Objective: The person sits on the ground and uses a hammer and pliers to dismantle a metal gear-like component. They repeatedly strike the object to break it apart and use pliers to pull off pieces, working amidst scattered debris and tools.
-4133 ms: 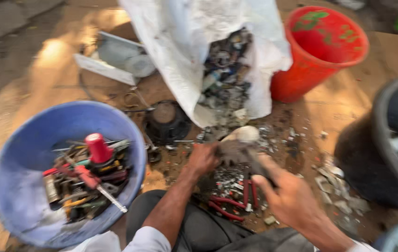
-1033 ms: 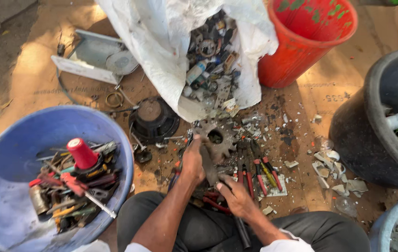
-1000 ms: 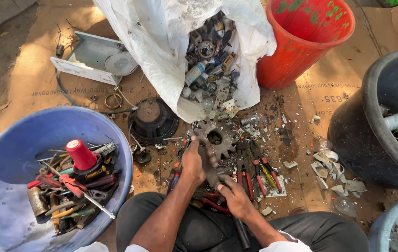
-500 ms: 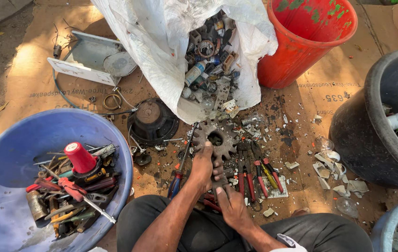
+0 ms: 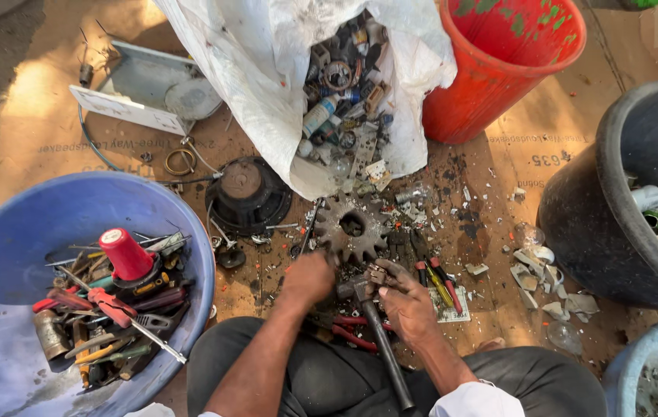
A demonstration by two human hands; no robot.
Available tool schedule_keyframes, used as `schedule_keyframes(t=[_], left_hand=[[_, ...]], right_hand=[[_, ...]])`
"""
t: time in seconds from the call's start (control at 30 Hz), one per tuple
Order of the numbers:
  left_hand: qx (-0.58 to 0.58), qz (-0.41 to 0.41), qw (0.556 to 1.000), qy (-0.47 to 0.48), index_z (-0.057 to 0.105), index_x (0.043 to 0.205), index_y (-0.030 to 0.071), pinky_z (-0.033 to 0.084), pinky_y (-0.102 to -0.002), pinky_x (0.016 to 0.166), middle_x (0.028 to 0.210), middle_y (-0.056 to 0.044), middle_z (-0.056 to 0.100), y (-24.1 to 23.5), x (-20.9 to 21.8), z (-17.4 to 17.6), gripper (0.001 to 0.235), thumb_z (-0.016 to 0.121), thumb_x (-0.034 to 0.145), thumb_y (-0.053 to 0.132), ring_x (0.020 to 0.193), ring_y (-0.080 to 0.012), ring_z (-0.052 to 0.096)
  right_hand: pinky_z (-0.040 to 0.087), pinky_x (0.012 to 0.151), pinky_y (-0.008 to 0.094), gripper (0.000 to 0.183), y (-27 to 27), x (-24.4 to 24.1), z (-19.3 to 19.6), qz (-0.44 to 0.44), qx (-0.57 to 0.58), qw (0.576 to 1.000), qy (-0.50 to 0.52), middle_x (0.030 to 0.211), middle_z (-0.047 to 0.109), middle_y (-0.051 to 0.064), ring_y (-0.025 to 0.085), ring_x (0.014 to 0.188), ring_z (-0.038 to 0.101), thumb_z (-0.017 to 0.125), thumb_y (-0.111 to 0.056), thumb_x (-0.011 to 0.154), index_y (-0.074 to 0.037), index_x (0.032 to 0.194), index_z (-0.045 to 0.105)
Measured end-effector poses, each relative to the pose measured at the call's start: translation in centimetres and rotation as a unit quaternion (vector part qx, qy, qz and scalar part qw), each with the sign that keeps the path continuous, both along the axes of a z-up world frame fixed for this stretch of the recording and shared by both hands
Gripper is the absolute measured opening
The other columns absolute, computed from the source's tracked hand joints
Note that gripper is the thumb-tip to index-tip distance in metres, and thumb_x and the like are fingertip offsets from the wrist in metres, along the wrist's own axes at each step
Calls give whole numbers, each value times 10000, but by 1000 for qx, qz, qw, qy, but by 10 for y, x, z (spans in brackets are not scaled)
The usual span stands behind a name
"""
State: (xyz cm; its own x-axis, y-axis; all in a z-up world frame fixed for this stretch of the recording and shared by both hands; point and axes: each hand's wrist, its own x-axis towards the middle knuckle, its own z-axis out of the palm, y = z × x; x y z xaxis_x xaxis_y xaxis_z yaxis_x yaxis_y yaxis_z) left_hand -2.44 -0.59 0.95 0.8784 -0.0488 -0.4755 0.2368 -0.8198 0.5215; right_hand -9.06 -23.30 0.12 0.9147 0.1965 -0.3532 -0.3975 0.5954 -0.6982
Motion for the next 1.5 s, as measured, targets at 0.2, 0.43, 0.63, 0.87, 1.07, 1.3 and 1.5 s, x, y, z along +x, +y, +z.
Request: schedule_keyframes(t=[0.2, 0.43, 0.63, 0.87, 1.07, 1.3, 1.5], left_hand=[[93, -82, 989, 81, 760, 1124, 50, 574, -470, 956, 1213, -196, 717, -26, -15, 10, 276, 586, 939, 160, 1128, -366, 697], [-411, 77, 908, 10, 734, 1194, 128, 593, -350, 892, 1109, -108, 791, -20, -28, 53, 289, 687, 924, 221, 983, -219, 749], [-366, 14, 923, -118, 785, 1045, 36, 573, -322, 835, 1018, -70, 772, -34, -31, 49, 204, 747, 901, 176, 900, -161, 725], [-337, 96, 935, -43, 759, 1074, 41, 558, -323, 741, 869, -81, 775, -30, -27, 50, 210, 716, 937, 196, 780, -142, 685], [-349, 83, 932, -48, 719, 1083, 3, 576, -331, 769, 885, -98, 781, -32, -28, 54, 224, 695, 955, 186, 818, -146, 734], [-336, 88, 935, -74, 729, 1090, -2, 589, -335, 768, 892, -107, 786, -36, -28, 51, 213, 690, 951, 155, 826, -167, 756], [-438, 134, 888, -42, 718, 1112, -1, 613, -340, 820, 980, -96, 791, -43, -29, 40, 216, 692, 944, 131, 889, -176, 751]], right_hand=[[561, 960, 436, 381, 5, -11, 5, -7, 13, 997, -79, 1187, 695, 214, 293, 1023, 689, 578, 189, 888, 69, 1248, 614], [550, 995, 382, 400, 3, -8, 10, -9, -73, 995, -71, 1230, 687, 159, 244, 1084, 685, 563, 189, 876, 54, 1247, 625], [548, 1030, 355, 473, 10, -5, 25, -16, -157, 985, -65, 1241, 685, 157, 236, 1139, 683, 573, 161, 848, 30, 1301, 605], [654, 838, 413, 271, 12, -1, 32, -55, -195, 979, 21, 999, 750, 190, 290, 869, 759, 662, -43, 936, 99, 1166, 667], [601, 716, 319, 243, 10, -6, 30, -38, -464, 880, -91, 853, 777, 126, 194, 771, 744, 675, -152, 968, 28, 1128, 715], [631, 750, 332, 250, 12, -5, 32, -42, -417, 905, -73, 885, 780, 126, 208, 795, 767, 615, -142, 987, 42, 1140, 688], [665, 729, 374, 238, 10, 0, 29, -62, -282, 957, -14, 970, 743, 165, 248, 804, 760, 572, -108, 996, 75, 1130, 644]])
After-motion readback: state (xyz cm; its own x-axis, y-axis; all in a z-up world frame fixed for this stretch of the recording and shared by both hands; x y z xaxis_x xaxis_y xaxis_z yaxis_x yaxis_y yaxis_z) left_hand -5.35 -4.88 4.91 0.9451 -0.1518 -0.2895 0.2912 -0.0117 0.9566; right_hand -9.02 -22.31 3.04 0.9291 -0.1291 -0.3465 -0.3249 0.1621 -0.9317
